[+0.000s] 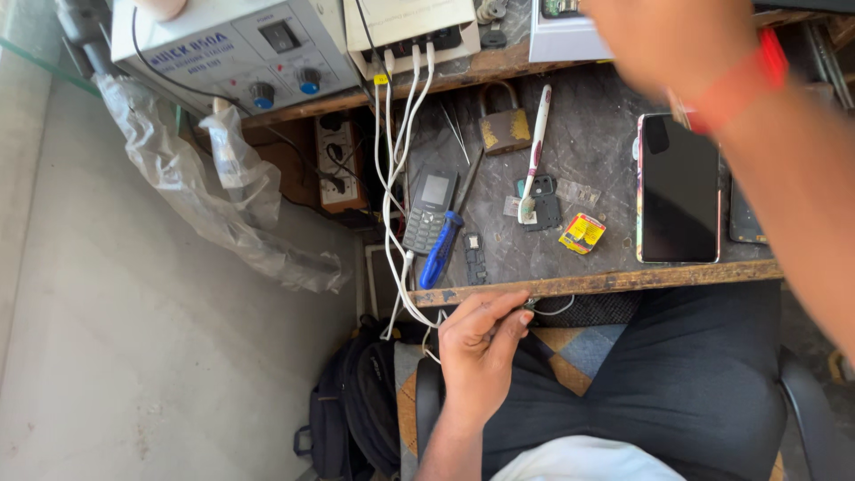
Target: The person uses a soldering iron and tweezers to work on a small circuit board, then positions the board and a battery inside a mobile phone frame while connecting a white charging cable. They manipulate various disassembled phone components on a cluttered workbench.
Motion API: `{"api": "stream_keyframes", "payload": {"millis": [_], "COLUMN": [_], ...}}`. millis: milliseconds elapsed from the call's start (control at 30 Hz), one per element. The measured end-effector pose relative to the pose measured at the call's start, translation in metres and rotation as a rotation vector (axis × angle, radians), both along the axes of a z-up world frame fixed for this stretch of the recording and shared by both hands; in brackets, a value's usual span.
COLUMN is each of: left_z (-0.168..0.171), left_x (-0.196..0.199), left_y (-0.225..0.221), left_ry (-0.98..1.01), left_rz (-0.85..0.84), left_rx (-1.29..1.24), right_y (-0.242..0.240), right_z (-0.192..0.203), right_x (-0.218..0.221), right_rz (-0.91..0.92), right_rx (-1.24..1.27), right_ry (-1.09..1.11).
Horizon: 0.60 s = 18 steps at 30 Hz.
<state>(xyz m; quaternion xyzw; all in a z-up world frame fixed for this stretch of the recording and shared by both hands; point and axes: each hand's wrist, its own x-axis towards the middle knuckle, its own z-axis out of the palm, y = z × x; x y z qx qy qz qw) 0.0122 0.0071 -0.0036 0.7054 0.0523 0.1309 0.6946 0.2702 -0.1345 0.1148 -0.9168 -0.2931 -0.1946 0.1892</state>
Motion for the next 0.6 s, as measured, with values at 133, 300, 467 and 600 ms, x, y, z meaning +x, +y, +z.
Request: {"api": "stream_keyframes", "payload": {"millis": [133, 300, 467, 600], "left_z": [0.007, 0.007, 0.01, 0.008], "left_x": [0.007, 0.018, 0.018, 0.012], "left_y": [-0.007, -0.025, -0.036, -0.037], "left_ry": [-0.202, -0.392, -0.49, -0.371], "left_rz": [0.037, 0.002, -0.085, -0.12], "left_rx": [0.267, 0.473, 0.484, 0.25], "right_y": [-0.059, -0.086, -0.092, -0.1], "right_z": [-0.042, -0.12, -0.138, -0.138], "right_x": [-0.132, -0.2, -0.204, -0.201], "right_rz": [0.146, 0.163, 0.219, 0.292], "right_rx": [0.321, 0.824, 0.893, 0.795], "right_ry": [0.286, 0.849, 0.719, 0.559]}}
